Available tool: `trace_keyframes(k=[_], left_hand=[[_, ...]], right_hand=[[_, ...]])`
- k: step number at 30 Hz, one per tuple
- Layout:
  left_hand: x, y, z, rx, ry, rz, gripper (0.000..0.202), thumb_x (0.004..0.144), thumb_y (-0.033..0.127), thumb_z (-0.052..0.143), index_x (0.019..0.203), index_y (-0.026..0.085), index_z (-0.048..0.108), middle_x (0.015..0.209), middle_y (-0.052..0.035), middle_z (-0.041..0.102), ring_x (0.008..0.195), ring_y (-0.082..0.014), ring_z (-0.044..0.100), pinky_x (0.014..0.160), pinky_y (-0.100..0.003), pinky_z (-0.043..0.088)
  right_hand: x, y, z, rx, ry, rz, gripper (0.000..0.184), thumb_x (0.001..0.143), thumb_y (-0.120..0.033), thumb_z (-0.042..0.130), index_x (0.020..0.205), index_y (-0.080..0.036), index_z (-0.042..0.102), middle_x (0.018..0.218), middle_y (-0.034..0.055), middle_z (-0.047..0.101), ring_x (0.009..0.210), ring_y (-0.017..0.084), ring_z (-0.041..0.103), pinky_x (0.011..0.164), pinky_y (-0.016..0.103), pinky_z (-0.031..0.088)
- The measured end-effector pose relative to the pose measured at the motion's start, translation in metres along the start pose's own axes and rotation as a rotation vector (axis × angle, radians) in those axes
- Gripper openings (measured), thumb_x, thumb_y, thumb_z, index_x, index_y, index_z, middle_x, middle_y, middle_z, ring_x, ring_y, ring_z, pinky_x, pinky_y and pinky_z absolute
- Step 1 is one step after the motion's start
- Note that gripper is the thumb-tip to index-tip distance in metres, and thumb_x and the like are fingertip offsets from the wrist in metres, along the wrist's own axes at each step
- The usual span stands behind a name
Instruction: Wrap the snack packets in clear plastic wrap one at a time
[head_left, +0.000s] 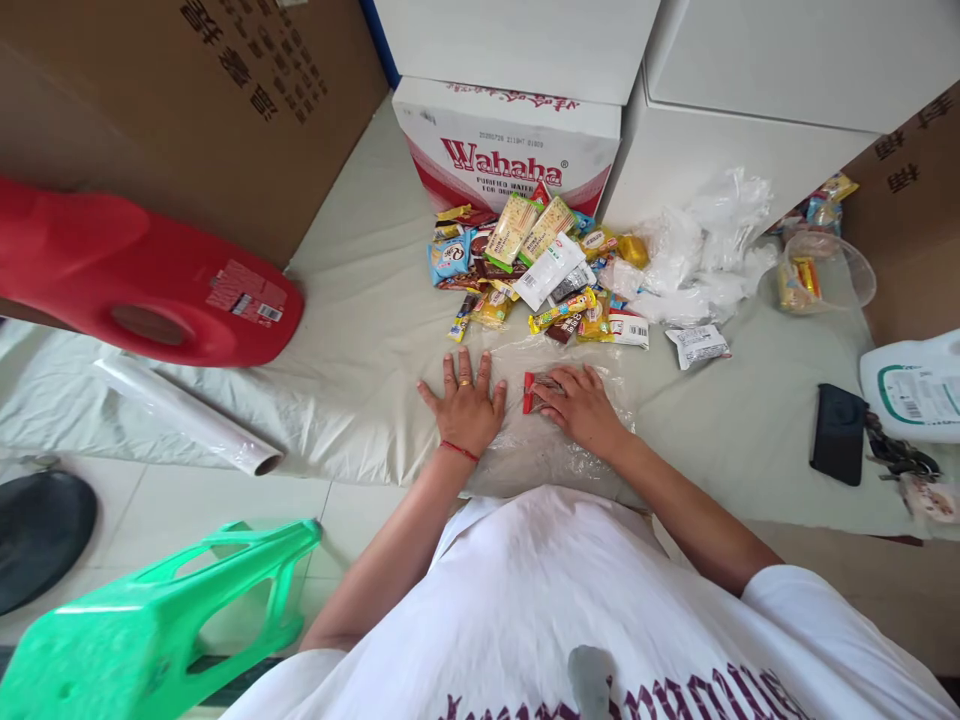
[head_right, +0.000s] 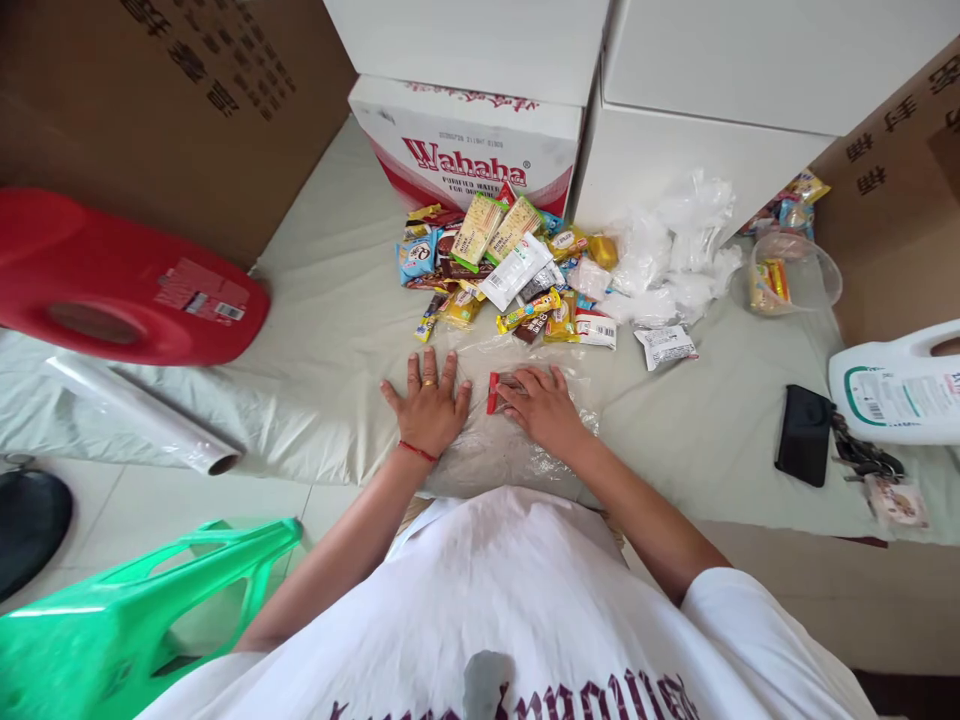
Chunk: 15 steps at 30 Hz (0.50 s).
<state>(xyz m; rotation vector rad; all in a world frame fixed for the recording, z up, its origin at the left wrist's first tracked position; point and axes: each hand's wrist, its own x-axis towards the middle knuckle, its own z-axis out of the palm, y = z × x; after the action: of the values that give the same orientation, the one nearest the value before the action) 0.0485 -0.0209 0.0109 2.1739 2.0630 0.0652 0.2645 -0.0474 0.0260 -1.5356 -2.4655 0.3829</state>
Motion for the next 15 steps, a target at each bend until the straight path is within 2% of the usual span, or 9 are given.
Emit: trace_keyframes(k=[2, 4, 6, 8, 10, 13, 15], left_hand=[[0.0, 0.0, -0.001, -0.005, -0.003, -0.001, 0.063, 0.107, 0.051, 0.025, 0.164, 0.026, 0.033, 0.174, -0.0134, 0.022, 0.162, -0.0353, 0.017, 0.12, -0.081, 0.008], [0.0, -0.001, -0.001, -0.013, -0.007, 0.004, 0.063, 0.106, 0.051, 0.025, 0.164, 0.026, 0.033, 0.175, -0.0135, 0.022, 0.162, -0.0359, 0.016, 0.12, -0.08, 0.008], [0.0, -0.001, -0.002, -0.018, -0.011, 0.012, 0.064, 0.106, 0.05, 0.026, 0.164, 0.026, 0.033, 0.175, -0.0139, 0.021, 0.162, -0.0365, 0.016, 0.12, -0.08, 0.008], [0.0, -0.002, -0.001, -0.018, -0.013, 0.022, 0.064, 0.106, 0.05, 0.027, 0.164, 0.025, 0.033, 0.174, -0.0144, 0.023, 0.162, -0.037, 0.016, 0.121, -0.079, 0.009], [0.0, -0.003, -0.001, -0.019, -0.008, 0.029, 0.064, 0.106, 0.05, 0.028, 0.164, 0.024, 0.034, 0.174, -0.0147, 0.025, 0.162, -0.0374, 0.017, 0.122, -0.078, 0.01], [-0.001, -0.004, 0.0, -0.031, 0.009, 0.03, 0.064, 0.106, 0.05, 0.028, 0.164, 0.024, 0.035, 0.173, -0.0146, 0.027, 0.161, -0.0375, 0.018, 0.122, -0.077, 0.011], [-0.001, -0.004, 0.0, -0.046, 0.018, 0.035, 0.064, 0.106, 0.05, 0.027, 0.164, 0.024, 0.035, 0.173, -0.0144, 0.027, 0.161, -0.0373, 0.018, 0.122, -0.077, 0.011]], right_hand=[[0.006, 0.003, -0.009, 0.029, -0.031, -0.003, 0.035, 0.103, -0.037, 0.057, 0.134, -0.027, 0.07, 0.144, 0.0125, 0.061, 0.137, 0.031, 0.047, 0.119, 0.055, 0.031], [0.018, 0.012, -0.026, 0.033, 0.01, 0.003, 0.034, 0.106, -0.035, 0.05, 0.128, -0.024, 0.073, 0.139, 0.0115, 0.064, 0.13, 0.029, 0.051, 0.11, 0.046, 0.042], [0.037, 0.028, -0.043, -0.051, 0.079, 0.047, 0.036, 0.107, -0.028, 0.044, 0.126, -0.022, 0.074, 0.134, 0.0115, 0.066, 0.124, 0.03, 0.051, 0.1, 0.043, 0.046], [0.061, 0.047, -0.055, -0.175, 0.087, 0.083, 0.036, 0.105, -0.022, 0.045, 0.123, -0.021, 0.075, 0.131, 0.0132, 0.065, 0.123, 0.034, 0.048, 0.098, 0.048, 0.044], [0.086, 0.066, -0.059, -0.223, 0.038, 0.079, 0.031, 0.102, -0.022, 0.05, 0.117, -0.02, 0.078, 0.126, 0.015, 0.065, 0.12, 0.035, 0.047, 0.099, 0.052, 0.04], [0.11, 0.091, -0.06, -0.154, 0.018, 0.056, 0.031, 0.102, -0.033, 0.056, 0.114, -0.014, 0.078, 0.119, 0.015, 0.066, 0.119, 0.032, 0.047, 0.103, 0.05, 0.037], [0.112, 0.101, -0.067, -0.068, 0.105, 0.057, 0.042, 0.104, -0.046, 0.054, 0.115, -0.013, 0.078, 0.118, 0.0139, 0.067, 0.12, 0.03, 0.048, 0.105, 0.049, 0.036]])
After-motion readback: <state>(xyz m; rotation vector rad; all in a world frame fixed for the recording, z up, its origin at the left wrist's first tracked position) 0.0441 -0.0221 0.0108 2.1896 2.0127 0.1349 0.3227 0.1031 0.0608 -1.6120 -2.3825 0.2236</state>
